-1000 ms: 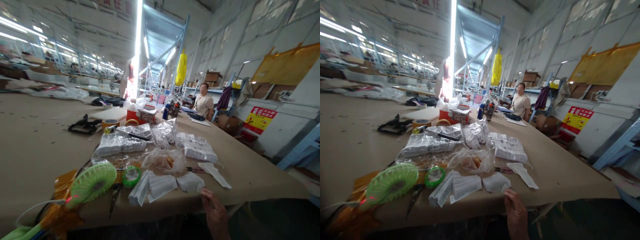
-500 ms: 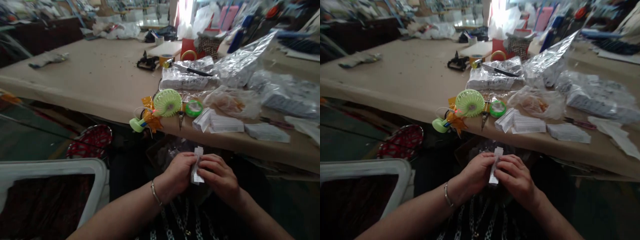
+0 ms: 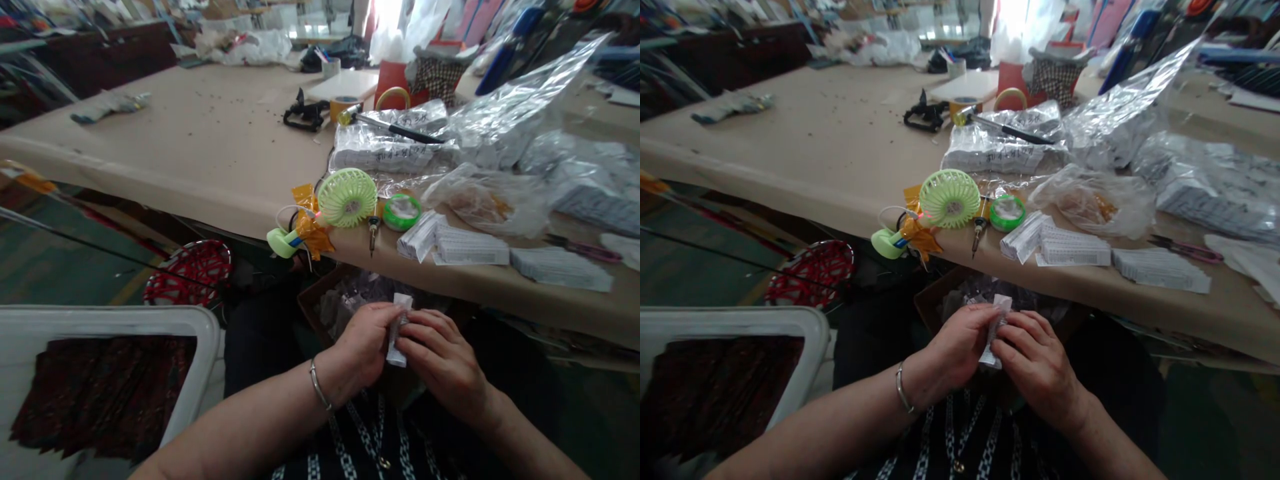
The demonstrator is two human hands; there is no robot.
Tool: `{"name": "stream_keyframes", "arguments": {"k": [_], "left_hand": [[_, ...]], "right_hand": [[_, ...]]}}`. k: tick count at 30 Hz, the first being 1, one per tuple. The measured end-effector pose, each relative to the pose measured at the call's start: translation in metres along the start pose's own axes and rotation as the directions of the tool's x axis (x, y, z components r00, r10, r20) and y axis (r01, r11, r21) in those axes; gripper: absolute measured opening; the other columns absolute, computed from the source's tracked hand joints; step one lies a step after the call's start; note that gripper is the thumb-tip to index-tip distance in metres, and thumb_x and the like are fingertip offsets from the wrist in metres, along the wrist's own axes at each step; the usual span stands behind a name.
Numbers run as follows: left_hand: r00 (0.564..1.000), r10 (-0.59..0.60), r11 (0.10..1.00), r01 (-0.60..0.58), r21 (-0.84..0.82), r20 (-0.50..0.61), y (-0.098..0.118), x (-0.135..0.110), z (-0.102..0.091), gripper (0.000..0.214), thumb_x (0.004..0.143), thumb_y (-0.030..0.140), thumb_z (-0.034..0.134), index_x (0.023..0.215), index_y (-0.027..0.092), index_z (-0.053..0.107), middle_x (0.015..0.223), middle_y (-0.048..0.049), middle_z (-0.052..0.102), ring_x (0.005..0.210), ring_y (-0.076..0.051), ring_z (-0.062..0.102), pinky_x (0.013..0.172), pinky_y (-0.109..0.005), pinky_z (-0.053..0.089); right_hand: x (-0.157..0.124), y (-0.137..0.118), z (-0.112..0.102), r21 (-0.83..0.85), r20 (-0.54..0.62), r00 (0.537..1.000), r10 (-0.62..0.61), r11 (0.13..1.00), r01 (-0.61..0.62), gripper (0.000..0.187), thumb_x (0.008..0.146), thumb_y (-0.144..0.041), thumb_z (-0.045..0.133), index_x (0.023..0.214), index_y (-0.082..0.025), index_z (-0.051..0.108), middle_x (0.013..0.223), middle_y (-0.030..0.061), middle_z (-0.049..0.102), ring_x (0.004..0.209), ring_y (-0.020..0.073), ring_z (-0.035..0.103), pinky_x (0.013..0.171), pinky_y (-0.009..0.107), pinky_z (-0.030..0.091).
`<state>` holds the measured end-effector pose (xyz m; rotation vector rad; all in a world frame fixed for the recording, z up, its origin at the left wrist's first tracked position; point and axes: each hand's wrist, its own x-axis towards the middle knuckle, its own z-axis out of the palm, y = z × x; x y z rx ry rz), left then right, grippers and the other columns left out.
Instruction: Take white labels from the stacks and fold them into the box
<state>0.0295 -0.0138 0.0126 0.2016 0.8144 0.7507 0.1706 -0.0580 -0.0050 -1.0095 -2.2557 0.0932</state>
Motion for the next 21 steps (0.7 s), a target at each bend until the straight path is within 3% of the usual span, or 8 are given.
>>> {"name": "stream_keyframes", "arguments": {"k": [4,8,11,13,15,16,18,21], "left_hand": [[0.999,-0.045,0.999,0.046,-0.026,0.016,-0.002,0.0,-0.004,0.031,0.061,0.035,0.077,0.07,0.009,0.063,0.063,-0.0017,0.058,0.051,-0.007,0.049,0.046,-0.018,0.033],[1.0,0.02,0.999,-0.02,0.05,0.003,-0.003,-0.002,-0.006,0.027,0.058,0.025,0.079,0.07,0.008,0.062,0.062,-0.0023,0.059,0.051,-0.007,0.053,0.049,-0.017,0.037],[1.0,0.007,0.994,-0.007,0.113,-0.005,-0.001,-0.005,-0.006,0.022,0.066,0.026,0.074,0.076,0.009,0.063,0.062,-0.0033,0.062,0.05,-0.009,0.054,0.05,-0.02,0.041],[0.999,-0.038,0.985,0.036,0.171,0.007,0.0,-0.007,-0.005,0.022,0.072,0.028,0.069,0.082,0.009,0.064,0.065,-0.0055,0.064,0.05,-0.011,0.057,0.052,-0.023,0.044],[0.997,-0.077,0.972,0.069,0.223,0.027,0.001,-0.01,-0.003,0.024,0.075,0.031,0.066,0.085,0.009,0.064,0.067,-0.0072,0.066,0.051,-0.012,0.059,0.053,-0.024,0.045],[0.996,-0.085,0.967,0.073,0.243,0.036,0.001,-0.012,-0.002,0.024,0.076,0.031,0.066,0.084,0.009,0.064,0.068,-0.0077,0.066,0.051,-0.012,0.059,0.053,-0.024,0.046],[0.994,-0.09,0.959,0.071,0.275,0.06,0.0,-0.014,-0.001,0.025,0.075,0.033,0.066,0.081,0.008,0.065,0.067,-0.0081,0.066,0.05,-0.012,0.058,0.053,-0.024,0.046],[0.988,-0.12,0.953,0.086,0.289,0.1,-0.001,-0.016,-0.003,0.027,0.071,0.034,0.069,0.077,0.008,0.065,0.065,-0.0072,0.065,0.049,-0.011,0.057,0.054,-0.025,0.047]], "right_hand": [[0.001,-0.002,0.002,-0.002,-0.001,1.0,0.006,1.0,-0.006,0.02,0.081,-0.007,0.058,0.095,-0.016,0.067,0.096,0.0075,0.07,0.106,0.0233,0.057,0.095,0.045,0.043],[0.0,-0.003,0.002,0.07,-0.016,0.999,0.03,0.997,-0.029,0.03,0.078,-0.009,0.061,0.107,-0.017,0.062,0.101,0.0077,0.069,0.108,0.0239,0.056,0.097,0.045,0.042],[-0.002,0.0,-0.001,0.246,-0.108,0.962,0.25,0.945,-0.218,0.029,0.077,-0.018,0.064,0.106,-0.02,0.06,0.104,0.0083,0.065,0.108,0.0246,0.056,0.094,0.043,0.045],[0.0,0.004,-0.002,0.42,-0.135,0.836,0.533,0.794,-0.439,0.02,0.079,-0.023,0.062,0.1,-0.021,0.06,0.101,0.0076,0.064,0.101,0.0226,0.058,0.087,0.038,0.048],[0.005,0.008,-0.003,0.597,0.009,0.663,0.749,0.528,-0.604,0.017,0.08,-0.03,0.062,0.094,-0.02,0.06,0.091,0.0051,0.064,0.085,0.0184,0.062,0.075,0.031,0.051],[0.008,0.01,-0.002,0.659,0.133,0.596,0.792,0.379,-0.65,0.019,0.079,-0.033,0.063,0.091,-0.02,0.061,0.085,0.0034,0.064,0.076,0.0161,0.061,0.067,0.028,0.051],[0.013,0.012,0.0,0.72,0.354,0.514,0.781,0.123,-0.683,0.022,0.075,-0.037,0.067,0.086,-0.018,0.062,0.074,0.0003,0.062,0.062,0.0118,0.058,0.057,0.024,0.048],[0.016,0.01,0.004,0.76,0.448,0.457,0.768,-0.059,-0.647,0.022,0.072,-0.036,0.071,0.079,-0.017,0.062,0.067,-0.0027,0.06,0.052,0.0077,0.051,0.049,0.02,0.043]]}}
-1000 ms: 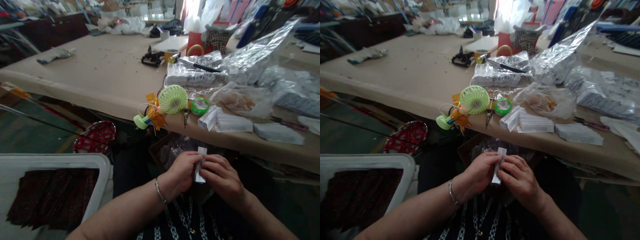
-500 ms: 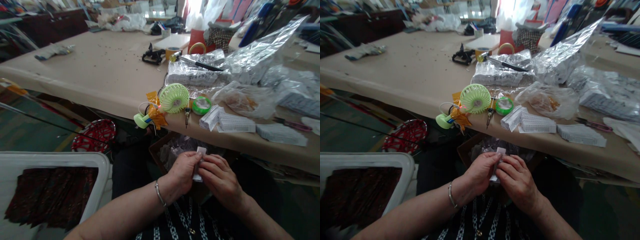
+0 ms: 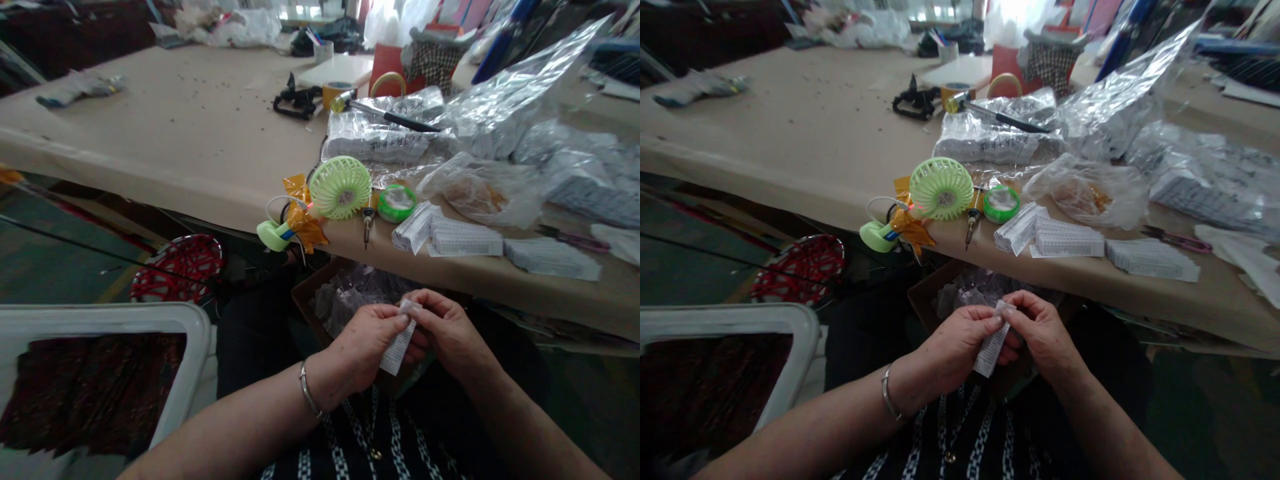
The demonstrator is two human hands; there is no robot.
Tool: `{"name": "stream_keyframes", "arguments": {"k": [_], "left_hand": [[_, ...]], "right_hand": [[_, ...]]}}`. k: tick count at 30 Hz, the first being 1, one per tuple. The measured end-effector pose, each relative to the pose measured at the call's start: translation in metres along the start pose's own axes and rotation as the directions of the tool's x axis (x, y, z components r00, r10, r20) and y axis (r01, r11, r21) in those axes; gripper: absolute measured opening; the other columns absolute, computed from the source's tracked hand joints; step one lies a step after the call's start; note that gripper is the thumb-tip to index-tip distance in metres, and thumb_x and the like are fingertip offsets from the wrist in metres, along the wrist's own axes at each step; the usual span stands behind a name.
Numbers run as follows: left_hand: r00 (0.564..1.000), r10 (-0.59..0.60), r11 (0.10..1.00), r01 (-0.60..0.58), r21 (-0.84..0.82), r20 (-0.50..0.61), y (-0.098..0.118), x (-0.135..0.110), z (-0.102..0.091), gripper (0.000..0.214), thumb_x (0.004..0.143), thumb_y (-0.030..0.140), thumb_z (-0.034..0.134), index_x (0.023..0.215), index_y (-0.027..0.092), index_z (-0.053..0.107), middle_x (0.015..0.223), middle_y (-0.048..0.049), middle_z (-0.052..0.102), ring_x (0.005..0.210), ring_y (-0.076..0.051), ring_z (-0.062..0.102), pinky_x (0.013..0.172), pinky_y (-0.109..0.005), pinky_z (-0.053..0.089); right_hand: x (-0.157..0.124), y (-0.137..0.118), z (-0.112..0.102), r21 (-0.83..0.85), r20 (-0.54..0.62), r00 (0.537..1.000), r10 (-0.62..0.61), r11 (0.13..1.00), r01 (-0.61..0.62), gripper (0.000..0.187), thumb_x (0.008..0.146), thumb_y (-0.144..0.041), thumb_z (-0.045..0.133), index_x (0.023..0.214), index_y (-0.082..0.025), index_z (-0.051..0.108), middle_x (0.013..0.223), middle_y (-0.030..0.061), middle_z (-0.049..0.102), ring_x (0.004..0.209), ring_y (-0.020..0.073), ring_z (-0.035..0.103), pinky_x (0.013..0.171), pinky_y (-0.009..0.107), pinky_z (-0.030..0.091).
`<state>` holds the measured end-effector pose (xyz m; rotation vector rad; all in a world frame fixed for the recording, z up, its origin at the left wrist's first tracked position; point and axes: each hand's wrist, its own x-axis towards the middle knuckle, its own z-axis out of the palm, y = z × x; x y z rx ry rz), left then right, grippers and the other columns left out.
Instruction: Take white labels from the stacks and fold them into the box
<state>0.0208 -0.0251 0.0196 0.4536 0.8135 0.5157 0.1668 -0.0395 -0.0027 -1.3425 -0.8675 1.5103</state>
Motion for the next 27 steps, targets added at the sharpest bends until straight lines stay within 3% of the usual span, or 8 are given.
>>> {"name": "stream_keyframes", "arguments": {"k": [6,11,14,17,20,22,27], "left_hand": [[0.964,-0.128,0.99,0.139,-0.031,0.233,-0.002,0.004,-0.012,0.031,0.064,0.033,0.075,0.078,0.008,0.063,0.066,-0.0071,0.065,0.053,-0.014,0.061,0.055,-0.027,0.048],[0.944,-0.149,0.986,0.166,-0.034,0.293,-0.003,0.007,-0.018,0.03,0.066,0.035,0.074,0.077,0.01,0.06,0.061,-0.0039,0.062,0.051,-0.016,0.062,0.052,-0.027,0.049],[0.939,-0.159,0.985,0.174,-0.021,0.305,-0.003,0.006,-0.019,0.029,0.068,0.035,0.072,0.076,0.01,0.06,0.06,-0.0029,0.06,0.05,-0.016,0.062,0.051,-0.027,0.049],[0.911,-0.203,0.976,0.217,0.001,0.358,-0.002,0.004,-0.02,0.031,0.068,0.037,0.072,0.08,0.009,0.061,0.064,-0.0059,0.063,0.054,-0.017,0.063,0.055,-0.028,0.051],[0.878,-0.25,0.963,0.268,0.013,0.409,-0.002,0.001,-0.02,0.035,0.067,0.037,0.073,0.084,0.009,0.061,0.067,-0.0076,0.065,0.058,-0.018,0.064,0.058,-0.03,0.051],[0.869,-0.268,0.958,0.285,0.021,0.416,-0.004,0.001,-0.019,0.034,0.067,0.037,0.073,0.083,0.01,0.061,0.065,-0.0064,0.064,0.057,-0.018,0.064,0.059,-0.03,0.051],[0.879,-0.304,0.95,0.308,0.048,0.367,-0.009,0.0,-0.017,0.029,0.071,0.036,0.07,0.081,0.011,0.059,0.06,-0.0038,0.061,0.052,-0.016,0.063,0.055,-0.03,0.051]], "right_hand": [[-0.009,0.004,0.007,0.053,-0.038,0.998,0.056,0.997,-0.054,0.021,0.069,-0.035,0.073,0.075,-0.018,0.061,0.064,-0.0041,0.06,0.051,0.0078,0.052,0.047,0.019,0.042],[-0.012,0.009,0.005,0.024,-0.026,0.998,0.048,0.999,-0.048,0.019,0.073,-0.035,0.07,0.079,-0.02,0.06,0.066,-0.0033,0.061,0.051,0.0084,0.054,0.048,0.019,0.044],[-0.01,0.012,-0.002,0.009,0.087,0.994,0.067,0.998,-0.068,0.023,0.075,-0.032,0.068,0.095,-0.023,0.062,0.083,-0.0007,0.067,0.059,0.0098,0.06,0.053,0.02,0.049],[-0.006,0.013,-0.011,-0.019,0.3,0.95,0.083,0.997,-0.081,0.041,0.072,-0.032,0.069,0.112,-0.025,0.06,0.109,0.006,0.066,0.084,0.018,0.066,0.07,0.03,0.054],[-0.002,0.013,-0.016,0.017,0.486,0.873,0.04,0.998,-0.055,0.041,0.068,-0.038,0.071,0.105,-0.022,0.064,0.128,0.0097,0.057,0.108,0.0264,0.06,0.087,0.04,0.05],[-0.002,0.014,-0.016,0.06,0.54,0.841,0.013,0.997,-0.054,0.037,0.066,-0.04,0.073,0.096,-0.021,0.066,0.134,0.0099,0.051,0.114,0.0288,0.056,0.09,0.042,0.048],[-0.003,0.019,-0.013,0.139,0.558,0.829,0.034,0.981,-0.133,0.029,0.065,-0.038,0.075,0.082,-0.019,0.062,0.132,0.0112,0.052,0.113,0.029,0.057,0.079,0.039,0.053]]}}
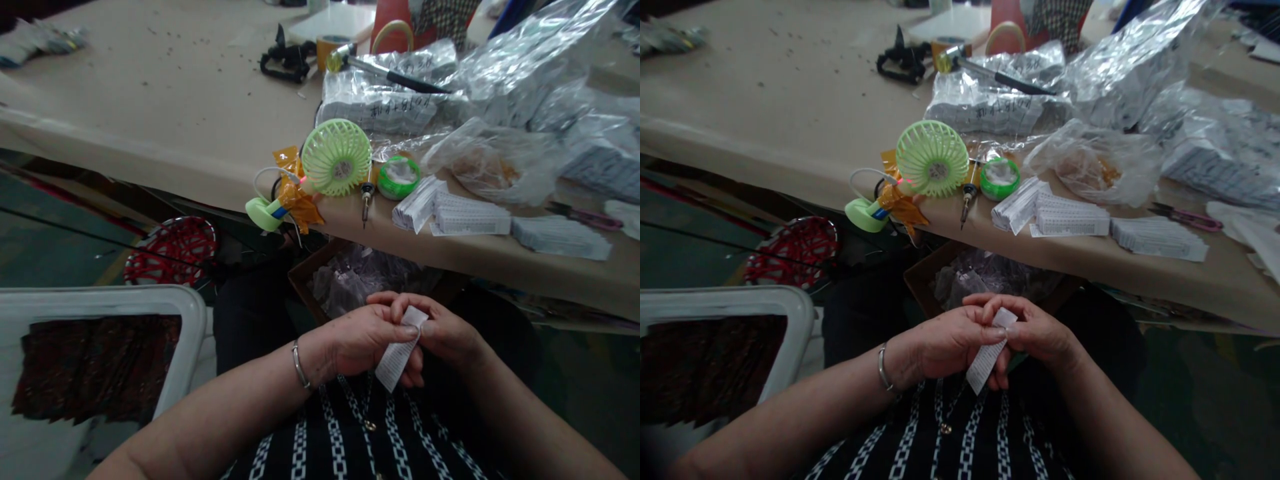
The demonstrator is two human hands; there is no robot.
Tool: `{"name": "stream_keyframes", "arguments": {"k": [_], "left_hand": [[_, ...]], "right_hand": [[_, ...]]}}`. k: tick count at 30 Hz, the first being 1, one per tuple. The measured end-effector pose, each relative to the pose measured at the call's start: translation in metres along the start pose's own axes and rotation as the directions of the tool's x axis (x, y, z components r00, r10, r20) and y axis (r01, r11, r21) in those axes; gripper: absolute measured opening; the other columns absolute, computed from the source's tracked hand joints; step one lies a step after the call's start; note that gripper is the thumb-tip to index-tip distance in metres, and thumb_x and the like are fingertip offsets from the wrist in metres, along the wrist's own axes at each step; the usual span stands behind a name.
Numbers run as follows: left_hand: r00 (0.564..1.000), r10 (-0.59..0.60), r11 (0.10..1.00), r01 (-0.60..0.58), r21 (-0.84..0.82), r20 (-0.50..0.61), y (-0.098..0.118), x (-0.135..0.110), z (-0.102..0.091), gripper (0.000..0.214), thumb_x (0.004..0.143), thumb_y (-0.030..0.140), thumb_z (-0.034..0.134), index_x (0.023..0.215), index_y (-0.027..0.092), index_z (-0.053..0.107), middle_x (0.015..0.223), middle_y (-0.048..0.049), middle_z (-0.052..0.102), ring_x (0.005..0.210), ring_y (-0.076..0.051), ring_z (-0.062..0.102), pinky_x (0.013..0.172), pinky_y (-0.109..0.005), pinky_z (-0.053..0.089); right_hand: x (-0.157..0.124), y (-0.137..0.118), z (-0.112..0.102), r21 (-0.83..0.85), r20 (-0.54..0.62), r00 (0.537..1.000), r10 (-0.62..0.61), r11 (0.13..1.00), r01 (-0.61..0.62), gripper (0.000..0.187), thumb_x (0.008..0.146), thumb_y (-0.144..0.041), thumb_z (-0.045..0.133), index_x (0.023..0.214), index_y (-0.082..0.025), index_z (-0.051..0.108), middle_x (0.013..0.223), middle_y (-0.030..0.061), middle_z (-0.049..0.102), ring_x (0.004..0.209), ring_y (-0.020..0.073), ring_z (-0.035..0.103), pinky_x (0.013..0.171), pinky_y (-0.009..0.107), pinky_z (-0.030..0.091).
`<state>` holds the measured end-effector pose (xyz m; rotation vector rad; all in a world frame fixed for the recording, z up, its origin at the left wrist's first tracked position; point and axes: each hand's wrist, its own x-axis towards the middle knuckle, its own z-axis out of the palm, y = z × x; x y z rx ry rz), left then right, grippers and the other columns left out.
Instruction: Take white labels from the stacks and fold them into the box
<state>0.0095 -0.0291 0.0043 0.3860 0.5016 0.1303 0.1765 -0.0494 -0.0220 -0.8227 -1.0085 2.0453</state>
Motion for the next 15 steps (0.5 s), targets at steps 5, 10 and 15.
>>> {"name": "stream_keyframes", "arguments": {"k": [5,10,15], "left_hand": [[1.0,0.025,1.0,-0.025,-0.005,-0.018,-0.001,0.001,0.001,0.032,0.07,0.04,0.071,0.08,0.013,0.058,0.059,-0.0022,0.06,0.048,-0.014,0.06,0.05,-0.027,0.049],[0.993,0.061,0.998,-0.058,0.033,-0.098,-0.003,-0.002,0.002,0.03,0.071,0.04,0.069,0.074,0.013,0.058,0.058,-0.0016,0.058,0.046,-0.012,0.057,0.048,-0.024,0.046],[0.976,0.117,0.993,-0.115,0.02,-0.184,-0.006,-0.013,0.006,0.035,0.067,0.043,0.072,0.077,0.012,0.061,0.061,-0.0023,0.059,0.05,-0.012,0.058,0.05,-0.022,0.046]], "right_hand": [[0.002,0.003,0.001,-0.049,-0.03,1.0,0.009,0.999,-0.01,0.028,0.067,-0.041,0.073,0.076,-0.019,0.059,0.131,0.0118,0.053,0.109,0.028,0.06,0.078,0.04,0.054],[-0.003,0.0,0.008,-0.277,-0.153,0.986,-0.062,0.961,0.017,0.028,0.076,-0.033,0.065,0.101,-0.023,0.061,0.122,0.0087,0.06,0.105,0.0251,0.062,0.083,0.04,0.053],[-0.02,-0.009,0.023,-0.795,-0.223,0.893,-0.39,0.603,0.064,0.033,0.084,-0.028,0.057,0.117,-0.024,0.057,0.111,0.0068,0.063,0.1,0.0205,0.062,0.087,0.033,0.051]]}}
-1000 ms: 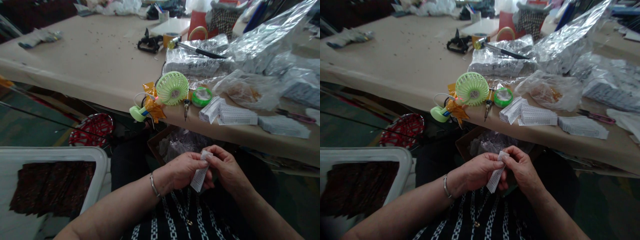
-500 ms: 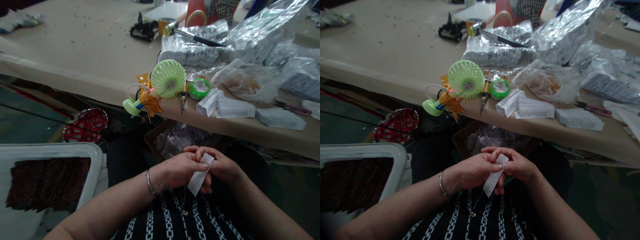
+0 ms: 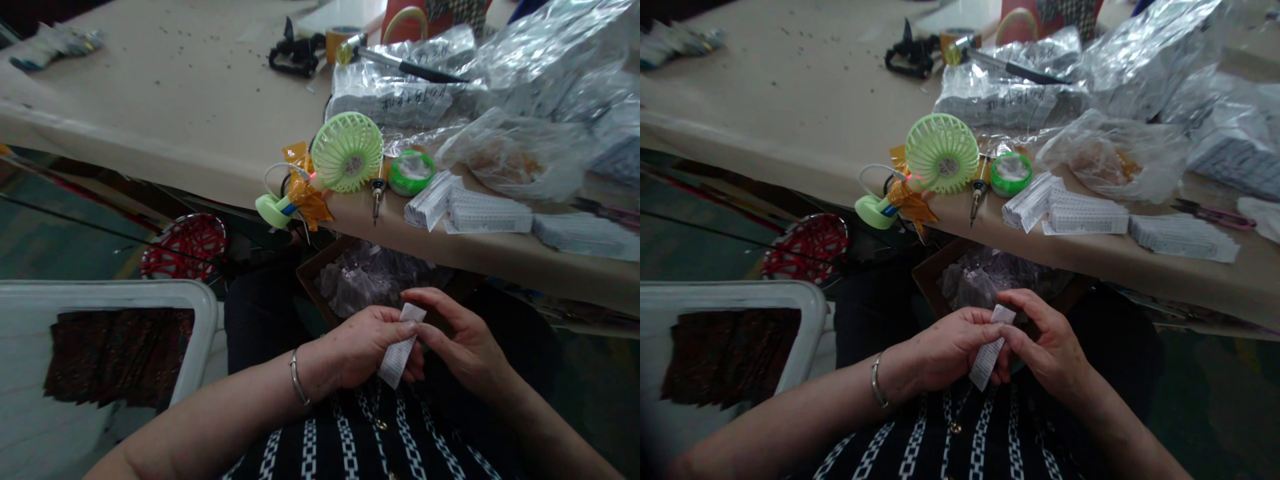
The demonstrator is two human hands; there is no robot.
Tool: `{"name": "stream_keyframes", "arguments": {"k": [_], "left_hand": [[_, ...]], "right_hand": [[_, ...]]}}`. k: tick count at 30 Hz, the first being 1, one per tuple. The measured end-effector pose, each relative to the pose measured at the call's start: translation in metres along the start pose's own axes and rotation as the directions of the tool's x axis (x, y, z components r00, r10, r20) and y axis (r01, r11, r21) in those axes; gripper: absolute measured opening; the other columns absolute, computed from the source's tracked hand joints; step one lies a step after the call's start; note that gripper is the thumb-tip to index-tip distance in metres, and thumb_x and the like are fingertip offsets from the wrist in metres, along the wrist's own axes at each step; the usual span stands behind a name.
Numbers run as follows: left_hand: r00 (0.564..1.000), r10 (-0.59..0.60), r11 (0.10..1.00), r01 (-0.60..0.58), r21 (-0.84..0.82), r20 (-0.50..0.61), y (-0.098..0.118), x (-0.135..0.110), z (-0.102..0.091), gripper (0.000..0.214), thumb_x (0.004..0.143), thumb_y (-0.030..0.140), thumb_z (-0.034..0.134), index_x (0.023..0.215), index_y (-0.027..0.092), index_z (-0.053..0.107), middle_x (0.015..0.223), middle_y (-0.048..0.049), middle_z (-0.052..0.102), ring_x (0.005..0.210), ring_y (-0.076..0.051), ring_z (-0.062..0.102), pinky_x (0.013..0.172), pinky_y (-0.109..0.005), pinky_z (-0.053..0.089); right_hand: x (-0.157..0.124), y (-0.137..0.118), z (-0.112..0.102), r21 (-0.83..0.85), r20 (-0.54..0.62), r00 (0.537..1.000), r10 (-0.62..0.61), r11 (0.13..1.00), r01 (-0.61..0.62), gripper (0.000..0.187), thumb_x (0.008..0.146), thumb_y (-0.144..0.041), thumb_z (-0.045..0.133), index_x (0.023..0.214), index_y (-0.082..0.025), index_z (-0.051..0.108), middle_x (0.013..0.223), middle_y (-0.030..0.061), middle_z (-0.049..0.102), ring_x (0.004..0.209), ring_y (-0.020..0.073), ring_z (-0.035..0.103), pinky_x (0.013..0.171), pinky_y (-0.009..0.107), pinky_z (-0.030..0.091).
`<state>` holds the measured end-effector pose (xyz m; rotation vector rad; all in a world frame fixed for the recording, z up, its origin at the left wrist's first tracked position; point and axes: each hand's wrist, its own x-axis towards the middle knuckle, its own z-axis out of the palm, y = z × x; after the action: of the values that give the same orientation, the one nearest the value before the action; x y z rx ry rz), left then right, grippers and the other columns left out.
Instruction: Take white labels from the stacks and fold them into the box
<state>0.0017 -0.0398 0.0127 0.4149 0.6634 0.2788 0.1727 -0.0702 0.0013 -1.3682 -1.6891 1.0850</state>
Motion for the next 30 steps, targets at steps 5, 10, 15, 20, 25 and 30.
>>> {"name": "stream_keyframes", "arguments": {"k": [5,10,15,20,25,30], "left_hand": [[1.0,-0.009,1.0,0.009,-0.006,-0.008,-0.003,-0.006,0.002,0.04,0.063,0.046,0.073,0.079,0.011,0.062,0.06,-0.0025,0.059,0.051,-0.013,0.058,0.052,-0.024,0.046],[1.0,-0.004,1.0,0.004,-0.002,-0.007,-0.006,-0.005,0.001,0.039,0.064,0.046,0.072,0.079,0.011,0.062,0.06,-0.0025,0.059,0.052,-0.013,0.058,0.053,-0.025,0.046],[1.0,-0.01,1.0,0.01,-0.02,-0.007,-0.008,-0.005,0.0,0.039,0.065,0.044,0.072,0.081,0.011,0.062,0.06,-0.0024,0.059,0.052,-0.012,0.058,0.053,-0.024,0.046],[1.0,0.009,1.0,-0.009,-0.02,-0.013,-0.008,-0.004,-0.001,0.037,0.066,0.044,0.071,0.079,0.011,0.06,0.061,-0.0012,0.058,0.052,-0.012,0.057,0.053,-0.024,0.046],[0.998,0.041,0.999,-0.041,-0.006,0.041,-0.007,-0.005,-0.002,0.03,0.075,0.04,0.064,0.078,0.011,0.06,0.062,-0.0009,0.057,0.052,-0.011,0.058,0.053,-0.023,0.046],[0.996,-0.016,0.999,0.012,0.045,0.089,-0.01,-0.006,-0.002,0.031,0.075,0.041,0.063,0.07,0.011,0.058,0.059,-0.0022,0.058,0.05,-0.011,0.057,0.05,-0.021,0.045]], "right_hand": [[-0.01,-0.007,0.001,-0.281,-0.036,0.978,-0.204,0.941,0.186,0.029,0.087,-0.024,0.052,0.116,-0.023,0.056,0.109,0.0077,0.063,0.102,0.0209,0.06,0.088,0.033,0.051],[-0.011,-0.007,0.003,-0.329,-0.016,0.972,-0.234,0.919,0.216,0.027,0.087,-0.023,0.051,0.114,-0.022,0.056,0.107,0.0074,0.064,0.101,0.02,0.061,0.085,0.031,0.051],[-0.011,-0.005,0.005,-0.314,-0.013,0.975,-0.223,0.926,0.207,0.026,0.088,-0.023,0.05,0.112,-0.021,0.057,0.105,0.0076,0.065,0.099,0.0201,0.061,0.084,0.031,0.052],[-0.015,-0.004,0.007,-0.21,-0.045,0.997,-0.057,0.977,0.046,0.036,0.087,-0.028,0.053,0.123,-0.023,0.053,0.113,0.0069,0.064,0.105,0.0207,0.061,0.091,0.034,0.049],[-0.009,-0.002,0.007,0.233,0.059,0.969,0.24,0.941,-0.247,0.043,0.082,-0.032,0.06,0.124,-0.027,0.053,0.117,0.0056,0.064,0.105,0.0215,0.062,0.088,0.033,0.052],[0.008,0.007,0.007,0.54,0.424,0.883,0.203,0.725,-0.427,0.034,0.073,-0.032,0.069,0.106,-0.023,0.064,0.125,0.0071,0.059,0.11,0.0243,0.059,0.088,0.035,0.051]]}}
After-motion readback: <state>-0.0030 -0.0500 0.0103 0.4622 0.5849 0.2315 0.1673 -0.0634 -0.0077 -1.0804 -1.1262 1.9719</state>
